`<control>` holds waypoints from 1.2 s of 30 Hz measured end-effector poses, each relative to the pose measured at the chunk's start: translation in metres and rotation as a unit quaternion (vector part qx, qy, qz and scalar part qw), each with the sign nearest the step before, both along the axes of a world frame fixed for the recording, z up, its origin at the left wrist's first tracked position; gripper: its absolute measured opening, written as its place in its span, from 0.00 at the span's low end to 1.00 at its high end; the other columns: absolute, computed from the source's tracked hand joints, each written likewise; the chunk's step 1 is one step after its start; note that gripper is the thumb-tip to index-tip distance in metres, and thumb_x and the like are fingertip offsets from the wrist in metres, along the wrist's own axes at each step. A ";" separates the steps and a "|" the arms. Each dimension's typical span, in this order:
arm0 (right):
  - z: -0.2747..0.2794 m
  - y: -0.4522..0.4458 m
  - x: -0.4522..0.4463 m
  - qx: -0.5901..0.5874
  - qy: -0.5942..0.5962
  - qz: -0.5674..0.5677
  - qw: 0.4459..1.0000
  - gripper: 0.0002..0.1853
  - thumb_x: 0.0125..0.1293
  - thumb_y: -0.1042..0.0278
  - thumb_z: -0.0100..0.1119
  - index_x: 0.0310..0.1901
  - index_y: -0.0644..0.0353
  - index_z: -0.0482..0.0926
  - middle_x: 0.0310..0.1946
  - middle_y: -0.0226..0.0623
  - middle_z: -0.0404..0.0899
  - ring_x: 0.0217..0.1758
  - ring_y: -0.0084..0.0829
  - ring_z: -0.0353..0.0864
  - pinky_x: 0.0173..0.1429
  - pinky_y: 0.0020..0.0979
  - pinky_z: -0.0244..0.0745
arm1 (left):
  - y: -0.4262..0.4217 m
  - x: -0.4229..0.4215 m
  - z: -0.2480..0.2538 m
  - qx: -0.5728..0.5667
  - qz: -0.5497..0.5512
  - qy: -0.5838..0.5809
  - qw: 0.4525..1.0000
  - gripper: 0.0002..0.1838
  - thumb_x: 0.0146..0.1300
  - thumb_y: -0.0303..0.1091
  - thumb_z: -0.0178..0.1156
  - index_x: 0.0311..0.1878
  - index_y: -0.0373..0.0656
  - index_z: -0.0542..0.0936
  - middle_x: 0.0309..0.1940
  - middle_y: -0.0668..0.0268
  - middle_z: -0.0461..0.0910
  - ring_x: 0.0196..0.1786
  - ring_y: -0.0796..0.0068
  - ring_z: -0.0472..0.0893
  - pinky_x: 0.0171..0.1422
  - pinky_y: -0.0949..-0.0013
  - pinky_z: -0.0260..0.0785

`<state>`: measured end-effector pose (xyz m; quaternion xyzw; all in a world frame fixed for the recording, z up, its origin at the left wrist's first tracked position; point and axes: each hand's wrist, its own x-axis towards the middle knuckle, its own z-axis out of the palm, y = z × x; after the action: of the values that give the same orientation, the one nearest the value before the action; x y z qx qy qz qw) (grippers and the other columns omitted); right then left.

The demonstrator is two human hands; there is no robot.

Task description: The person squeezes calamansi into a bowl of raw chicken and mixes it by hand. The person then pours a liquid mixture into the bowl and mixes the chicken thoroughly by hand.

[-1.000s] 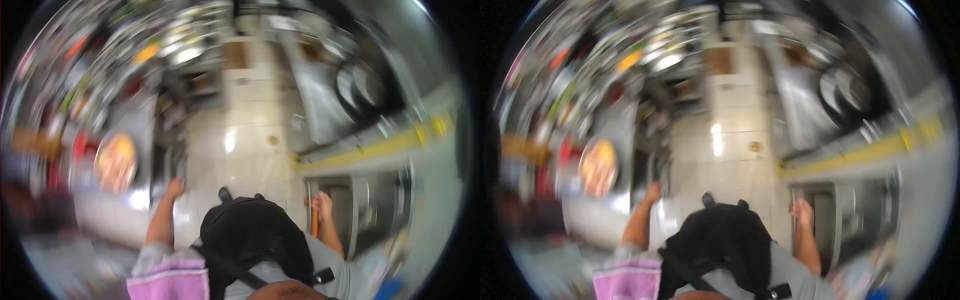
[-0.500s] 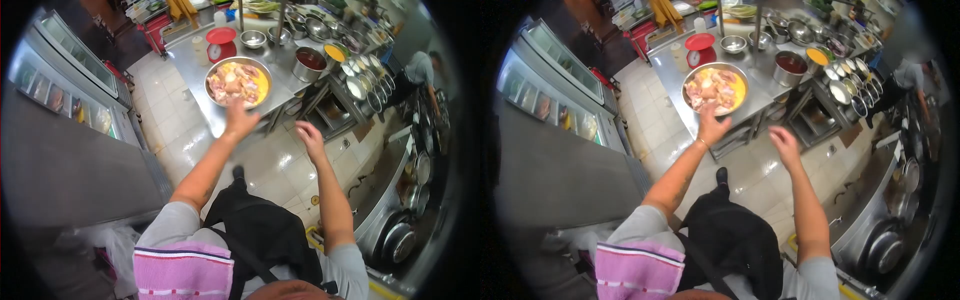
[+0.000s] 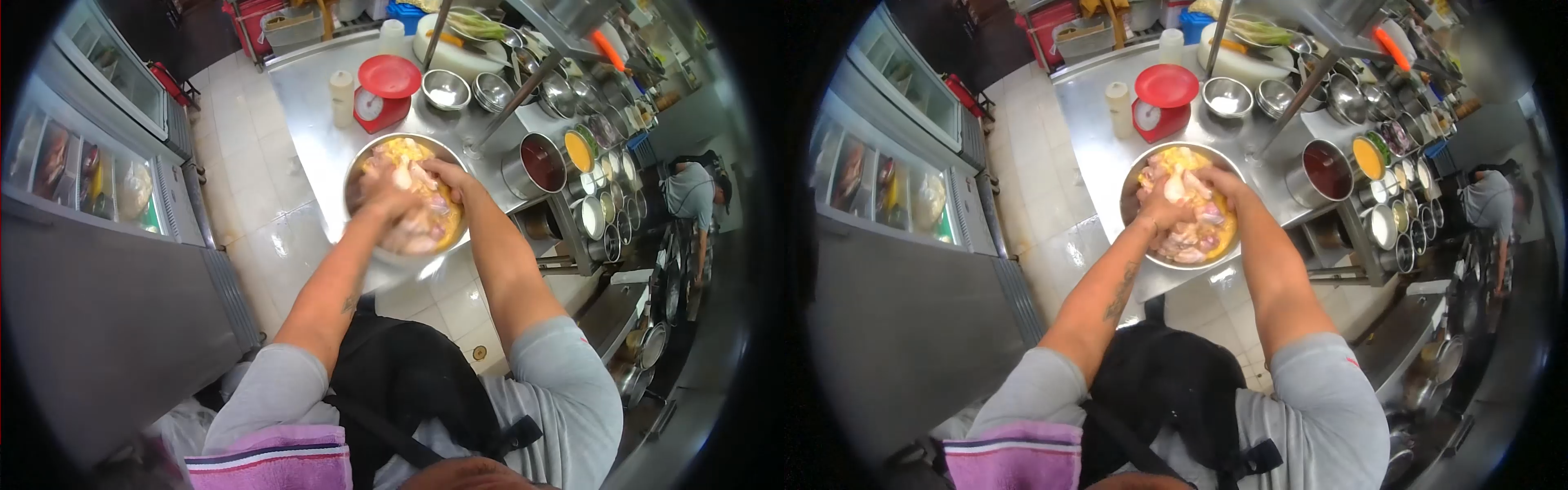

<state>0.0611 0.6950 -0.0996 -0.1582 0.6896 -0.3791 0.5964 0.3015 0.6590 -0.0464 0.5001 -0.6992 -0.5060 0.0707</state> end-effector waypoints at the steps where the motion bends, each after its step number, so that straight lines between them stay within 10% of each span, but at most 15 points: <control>1: -0.009 -0.002 -0.006 0.048 0.006 0.021 0.999 0.25 0.70 0.60 0.69 0.67 0.52 0.79 0.51 0.34 0.85 0.45 0.27 0.85 0.42 0.34 0.83 | -0.002 -0.003 -0.007 0.005 0.000 -0.002 1.000 0.71 0.36 0.47 0.85 0.86 0.55 0.57 0.79 0.33 0.51 0.80 0.38 0.63 0.83 0.58 0.66; 7: 0.050 0.010 0.055 -0.044 -0.047 -0.034 0.997 0.14 0.74 0.57 0.68 0.57 0.49 0.84 0.47 0.29 0.86 0.39 0.23 0.81 0.39 0.33 0.78 | -0.021 -0.005 -0.050 -0.073 -0.015 0.024 0.997 0.52 0.46 0.40 0.83 0.78 0.48 0.72 0.68 0.44 0.77 0.69 0.49 0.80 0.71 0.59 0.78; 10: -0.040 -0.023 0.008 -0.136 0.083 0.097 0.982 0.12 0.77 0.57 0.65 0.55 0.50 0.86 0.45 0.29 0.87 0.42 0.23 0.82 0.44 0.30 0.79 | -0.018 0.005 -0.016 -0.144 -0.049 0.054 0.987 0.45 0.59 0.47 0.75 0.77 0.39 0.71 0.71 0.40 0.76 0.74 0.49 0.77 0.80 0.58 0.68; 15: 0.107 0.009 0.060 -0.259 -0.027 0.107 0.960 0.10 0.76 0.61 0.63 0.51 0.54 0.87 0.38 0.28 0.87 0.36 0.24 0.81 0.41 0.31 0.76 | -0.014 0.006 0.038 -0.055 0.016 0.236 0.970 0.28 0.50 0.31 0.79 0.58 0.44 0.86 0.47 0.58 0.90 0.49 0.64 0.89 0.59 0.61 0.81; 20: 0.173 0.007 0.051 -0.239 0.158 0.175 0.942 0.12 0.73 0.62 0.61 0.46 0.60 0.88 0.38 0.36 0.87 0.38 0.28 0.83 0.40 0.37 0.77 | 0.014 0.014 0.138 -0.145 -0.025 0.128 0.981 0.34 0.44 0.30 0.79 0.60 0.40 0.82 0.45 0.62 0.88 0.47 0.65 0.87 0.56 0.64 0.79; 30: 0.226 0.053 0.061 -0.128 0.111 0.256 0.952 0.27 0.73 0.61 0.60 0.71 0.60 0.74 0.69 0.51 0.72 0.64 0.51 0.81 0.56 0.56 0.89 | 0.051 0.018 0.123 -0.047 -0.023 0.102 0.993 0.61 0.42 0.44 0.84 0.80 0.39 0.65 0.65 0.54 0.82 0.65 0.61 0.83 0.69 0.64 0.75; 32: 0.180 0.042 0.037 -0.105 0.105 0.266 0.952 0.31 0.73 0.54 0.65 0.74 0.54 0.73 0.71 0.47 0.71 0.65 0.50 0.80 0.57 0.58 0.87 | 0.046 0.017 0.050 -0.182 0.016 -0.094 0.979 0.73 0.36 0.53 0.86 0.86 0.41 0.57 0.70 0.50 0.78 0.70 0.57 0.80 0.76 0.63 0.71; 36: 0.068 0.023 0.010 0.060 -0.030 0.161 0.985 0.40 0.72 0.45 0.69 0.79 0.51 0.66 0.81 0.48 0.63 0.77 0.50 0.73 0.63 0.61 0.83 | 0.052 -0.007 0.020 -0.099 0.009 -0.214 0.972 0.81 0.29 0.57 0.87 0.88 0.45 0.52 0.78 0.46 0.69 0.79 0.50 0.71 0.84 0.61 0.62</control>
<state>0.0714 0.7176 -0.0312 -0.2196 0.6583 -0.2402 0.6788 0.2943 0.7109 -0.0261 0.5937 -0.7400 -0.3149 -0.0268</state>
